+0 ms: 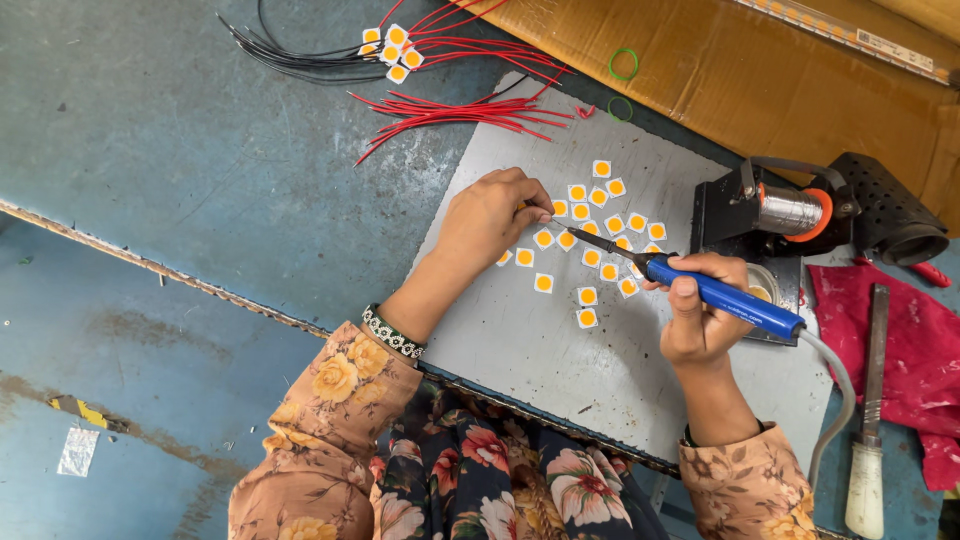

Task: The person uses a soldering iron to attach red wires to small square LED modules arranged on a work surface. They repeatedly dip the soldering iron tip into a small container, then apply solder to the LED contacts while holding the wires in place.

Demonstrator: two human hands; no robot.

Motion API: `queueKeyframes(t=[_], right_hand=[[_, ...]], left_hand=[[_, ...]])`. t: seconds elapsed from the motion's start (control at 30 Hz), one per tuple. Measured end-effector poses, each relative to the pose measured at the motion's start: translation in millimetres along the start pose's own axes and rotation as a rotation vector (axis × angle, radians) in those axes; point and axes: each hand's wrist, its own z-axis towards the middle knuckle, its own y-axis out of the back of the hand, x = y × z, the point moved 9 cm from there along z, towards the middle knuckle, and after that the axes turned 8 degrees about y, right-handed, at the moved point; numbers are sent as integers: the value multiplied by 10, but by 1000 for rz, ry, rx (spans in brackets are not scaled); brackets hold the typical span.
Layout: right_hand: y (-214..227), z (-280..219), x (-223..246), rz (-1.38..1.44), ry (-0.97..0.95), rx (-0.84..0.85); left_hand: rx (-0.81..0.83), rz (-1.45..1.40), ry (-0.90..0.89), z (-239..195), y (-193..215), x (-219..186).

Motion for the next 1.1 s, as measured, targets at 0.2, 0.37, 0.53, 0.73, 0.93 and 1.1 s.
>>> queueKeyframes(t=[0.2,0.37,0.53,0.73,0.93,1.1], right_hand=[[19,17,16,-19,14,-8],[12,-21,-35,1,-13,-6],[-19,-12,16,-6,14,26],[-95,94,233,-149,124,120],[-119,123,326,-204,187,135],[42,95,215,-35,109,-5]], left_hand=[[8,9,8,2,-12,5],[12,28,20,4,-28,10],[13,35,28,1,-33,17],[7,68,17,-14,-53,8],[7,52,12,-9,-25,1],[53,-9,19,-2,50,11]])
